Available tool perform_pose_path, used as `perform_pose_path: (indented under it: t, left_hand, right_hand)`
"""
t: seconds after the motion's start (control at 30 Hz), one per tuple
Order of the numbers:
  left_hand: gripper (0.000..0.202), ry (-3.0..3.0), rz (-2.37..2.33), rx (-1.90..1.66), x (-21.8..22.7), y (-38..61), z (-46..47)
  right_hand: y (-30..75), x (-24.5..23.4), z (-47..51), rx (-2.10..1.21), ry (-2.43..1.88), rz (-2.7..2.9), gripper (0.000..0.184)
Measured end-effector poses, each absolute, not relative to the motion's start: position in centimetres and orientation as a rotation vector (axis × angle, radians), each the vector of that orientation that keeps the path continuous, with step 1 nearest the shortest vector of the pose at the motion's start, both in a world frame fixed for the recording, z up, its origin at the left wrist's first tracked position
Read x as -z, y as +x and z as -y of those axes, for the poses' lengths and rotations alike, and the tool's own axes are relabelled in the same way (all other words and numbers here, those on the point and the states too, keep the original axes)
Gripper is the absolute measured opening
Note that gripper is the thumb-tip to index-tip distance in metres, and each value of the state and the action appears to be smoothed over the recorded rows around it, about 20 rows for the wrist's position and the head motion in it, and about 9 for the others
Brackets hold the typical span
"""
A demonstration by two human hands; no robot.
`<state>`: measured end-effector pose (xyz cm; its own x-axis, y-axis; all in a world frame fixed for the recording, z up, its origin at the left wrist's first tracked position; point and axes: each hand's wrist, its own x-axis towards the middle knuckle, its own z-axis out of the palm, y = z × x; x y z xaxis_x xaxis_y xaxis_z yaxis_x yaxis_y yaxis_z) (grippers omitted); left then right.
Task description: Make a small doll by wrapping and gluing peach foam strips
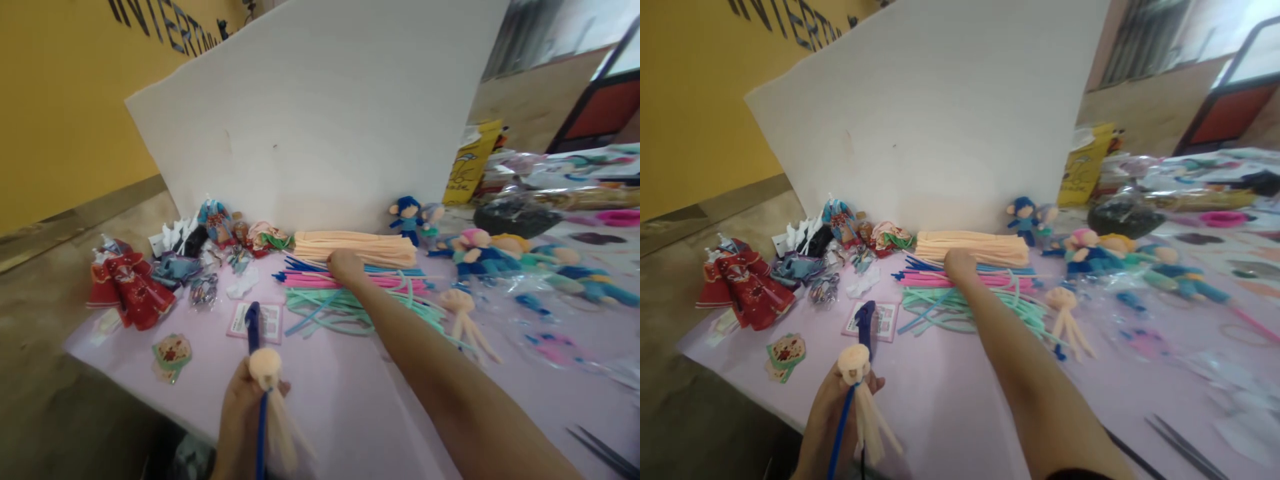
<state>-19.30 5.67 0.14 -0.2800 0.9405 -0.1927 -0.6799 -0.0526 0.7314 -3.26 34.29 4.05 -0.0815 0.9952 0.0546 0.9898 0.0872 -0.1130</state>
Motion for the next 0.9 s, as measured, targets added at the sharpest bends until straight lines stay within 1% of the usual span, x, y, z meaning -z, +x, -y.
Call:
perform_pose_path:
  t: [0.1, 0.23, 0.33, 0.47, 0.6, 0.77, 0.9]
  left_hand:
    - [0.044, 0.459, -0.893, -1.645, 0.6, -19.5, -6.1]
    - [0.040, 0.502, -0.906, -1.608, 0.6, -19.5, -5.9]
    - [0.036, 0.488, -0.911, -1.619, 0.6, -19.2, -5.8]
    - [0.036, 0.460, -0.906, -1.661, 0.8, -19.0, -5.7]
    - [0.038, 0.466, -0.906, -1.668, 0.2, -18.9, -5.2]
    - [0.036, 0.459, -0.955, -1.629, -1.7, -17.7, -4.3]
    - [0.036, 0.388, -0.945, -1.625, -2.7, -16.4, -4.1]
  right_hand:
    - [-3.4, -3.4, -34.5, -0.038, -2.020, 2.235, 0.035]
    - [-3.2, -2.9, -34.4, -0.019, -1.946, 2.240, 0.035]
    - [-3.0, -3.0, -34.0, -0.011, -1.850, 2.228, 0.033]
    - [-2.9, -3.8, -33.2, -0.012, -1.684, 2.189, 0.032]
    - [-3.0, -5.9, -32.4, -0.020, -1.493, 2.095, 0.030]
    - [-2.5, -10.5, -31.3, -0.014, -1.233, 1.886, 0.028]
    - [-1.8, -13.7, -28.4, -0.003, -1.007, 1.747, 0.024]
